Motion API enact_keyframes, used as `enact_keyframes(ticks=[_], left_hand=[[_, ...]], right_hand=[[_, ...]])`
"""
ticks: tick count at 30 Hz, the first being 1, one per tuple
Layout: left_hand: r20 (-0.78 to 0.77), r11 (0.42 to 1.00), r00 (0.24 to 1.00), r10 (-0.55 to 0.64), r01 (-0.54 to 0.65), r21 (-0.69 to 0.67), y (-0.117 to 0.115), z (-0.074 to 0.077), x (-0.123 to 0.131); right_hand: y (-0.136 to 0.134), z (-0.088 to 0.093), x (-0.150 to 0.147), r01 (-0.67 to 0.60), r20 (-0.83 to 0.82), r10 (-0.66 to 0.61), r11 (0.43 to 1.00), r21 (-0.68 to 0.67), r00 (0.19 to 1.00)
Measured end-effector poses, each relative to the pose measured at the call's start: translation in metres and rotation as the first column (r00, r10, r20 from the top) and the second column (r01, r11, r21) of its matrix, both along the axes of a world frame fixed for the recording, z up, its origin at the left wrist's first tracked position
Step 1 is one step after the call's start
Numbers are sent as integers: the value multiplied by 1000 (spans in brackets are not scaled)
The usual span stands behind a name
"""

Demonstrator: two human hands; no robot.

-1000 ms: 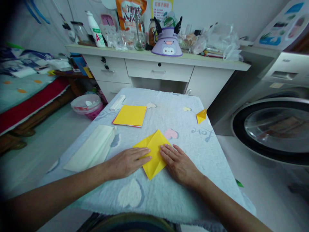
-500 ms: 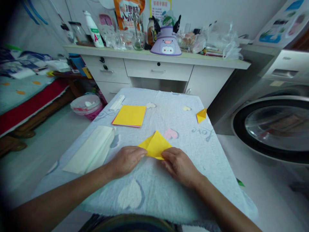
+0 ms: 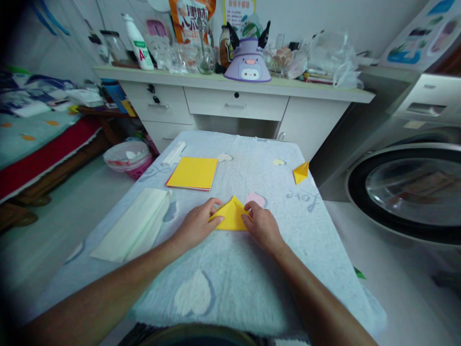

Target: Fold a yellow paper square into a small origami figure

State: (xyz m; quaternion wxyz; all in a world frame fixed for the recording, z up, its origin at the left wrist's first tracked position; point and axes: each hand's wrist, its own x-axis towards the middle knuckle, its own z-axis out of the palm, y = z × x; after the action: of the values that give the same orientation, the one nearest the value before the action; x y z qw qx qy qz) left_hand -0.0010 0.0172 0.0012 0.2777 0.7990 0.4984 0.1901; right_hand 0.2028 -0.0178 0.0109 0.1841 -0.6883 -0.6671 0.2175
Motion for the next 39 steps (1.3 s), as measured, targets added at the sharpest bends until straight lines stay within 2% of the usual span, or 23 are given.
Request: enact_keyframes(ticks=[6, 10, 17, 23, 29, 34, 36, 39], left_hand=[[-98, 971, 994, 57, -33, 239, 3, -5, -1], [-196, 973, 978, 74, -27, 229, 2, -2, 2], [-223, 976, 969, 110, -63, 211, 2, -2, 8], [-198, 969, 978, 63, -12, 245, 4, -11, 8], [-56, 990, 998, -5, 13, 142, 9, -10, 7], [181, 997, 983, 6, 7, -71, 14, -6, 2], [258, 989, 966, 3, 36, -146, 16, -4, -2], [315, 975, 948, -50, 114, -189, 17, 0, -6]], right_hand=[[-4, -10, -2, 95, -41, -93, 994, 52, 995], [-4, -15, -5, 122, 10, -124, 988, 98, 992], [-4, -23, -7, 99, 63, -115, 973, 210, 991], [-1, -33, -1, -17, 114, -27, 927, 376, 993], [-1, -32, 1, -80, 68, 60, 937, 340, 996], [-4, -25, 5, -97, -61, 121, 948, 302, 991], [-5, -21, 8, -96, -103, 133, 946, 308, 986], [-8, -14, 11, -116, -157, 162, 957, 266, 974]])
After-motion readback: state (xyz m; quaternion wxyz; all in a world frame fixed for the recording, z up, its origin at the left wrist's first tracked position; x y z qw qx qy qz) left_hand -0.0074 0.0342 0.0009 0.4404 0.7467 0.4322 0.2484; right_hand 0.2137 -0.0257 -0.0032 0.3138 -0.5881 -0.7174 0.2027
